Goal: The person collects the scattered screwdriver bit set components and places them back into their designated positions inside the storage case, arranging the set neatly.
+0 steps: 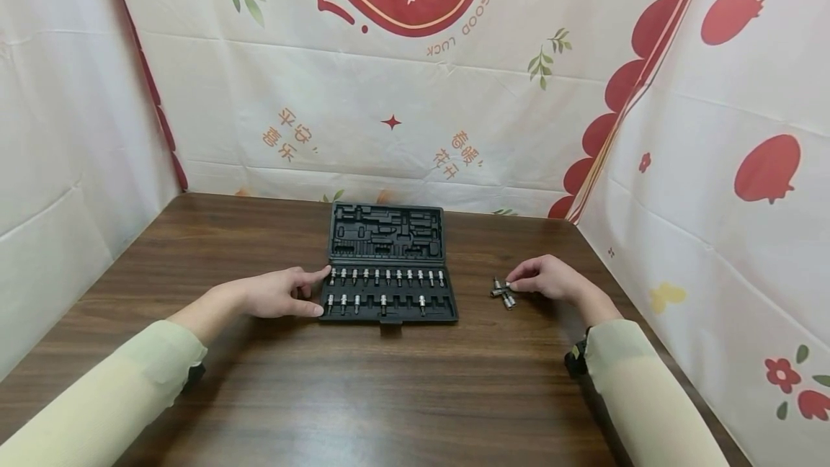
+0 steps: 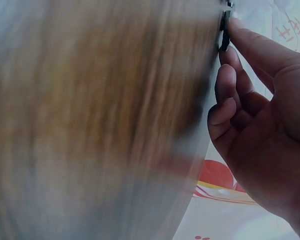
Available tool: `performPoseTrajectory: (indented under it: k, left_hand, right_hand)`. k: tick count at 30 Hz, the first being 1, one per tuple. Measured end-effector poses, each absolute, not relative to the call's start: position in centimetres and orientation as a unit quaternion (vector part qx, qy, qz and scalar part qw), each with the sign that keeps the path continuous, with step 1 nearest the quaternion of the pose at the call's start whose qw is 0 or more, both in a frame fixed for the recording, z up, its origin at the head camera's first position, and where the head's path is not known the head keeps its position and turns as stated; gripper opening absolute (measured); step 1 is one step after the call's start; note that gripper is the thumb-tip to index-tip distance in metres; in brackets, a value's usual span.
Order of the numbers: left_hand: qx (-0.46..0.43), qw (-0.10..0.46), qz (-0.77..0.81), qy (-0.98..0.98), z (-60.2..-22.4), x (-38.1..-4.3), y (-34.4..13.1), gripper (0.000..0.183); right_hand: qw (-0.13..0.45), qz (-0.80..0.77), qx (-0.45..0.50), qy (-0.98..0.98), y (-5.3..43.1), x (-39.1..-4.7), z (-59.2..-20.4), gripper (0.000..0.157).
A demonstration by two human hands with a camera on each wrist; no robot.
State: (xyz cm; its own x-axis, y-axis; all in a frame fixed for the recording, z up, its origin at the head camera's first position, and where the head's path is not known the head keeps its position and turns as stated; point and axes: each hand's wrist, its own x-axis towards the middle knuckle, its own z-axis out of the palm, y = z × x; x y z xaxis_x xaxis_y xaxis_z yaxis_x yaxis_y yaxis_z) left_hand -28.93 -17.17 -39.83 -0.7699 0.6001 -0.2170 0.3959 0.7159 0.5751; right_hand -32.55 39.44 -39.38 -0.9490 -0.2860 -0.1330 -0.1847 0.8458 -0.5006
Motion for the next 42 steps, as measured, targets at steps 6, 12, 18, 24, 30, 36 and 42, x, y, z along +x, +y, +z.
performPoseTrajectory:
  k: [6, 12, 18, 24, 30, 36, 42]
  left_hand:
    - [0.275, 0.201, 0.257, 0.905, -39.8, -28.9, -17.2, 0.090]
    - [0.279, 0.197, 0.259, 0.904, -39.7, -28.8, -17.2, 0.090]
    - [0.281, 0.194, 0.257, 0.904, -39.7, -28.7, -17.1, 0.090]
    - [0.279, 0.195, 0.256, 0.905, -39.6, -28.7, -17.2, 0.090]
    - [0.278, 0.198, 0.256, 0.904, -39.6, -28.7, -17.2, 0.090]
    - [0.279, 0.198, 0.257, 0.904, -39.6, -28.7, -17.2, 0.090]
    - [0.278, 0.196, 0.254, 0.906, -39.6, -28.8, -17.1, 0.089]
  right_hand:
    - [0.095, -0.245, -0.122, 0.957, 40.1, -32.4, -39.5, 0.018]
    - [0.088, -0.243, -0.106, 0.960, 40.4, -32.4, -39.6, 0.017]
    - [0.068, -0.275, -0.094, 0.954, 40.5, -32.4, -39.4, 0.018]
    - [0.049, -0.325, -0.094, 0.940, 39.9, -32.2, -38.8, 0.027]
    - [0.038, -0.364, -0.121, 0.923, 39.3, -32.1, -38.4, 0.037]
    - [0.040, -0.401, -0.121, 0.907, 38.2, -32.0, -38.3, 0.035]
    - [0.051, -0.436, -0.131, 0.889, 37.3, -32.2, -38.2, 0.041]
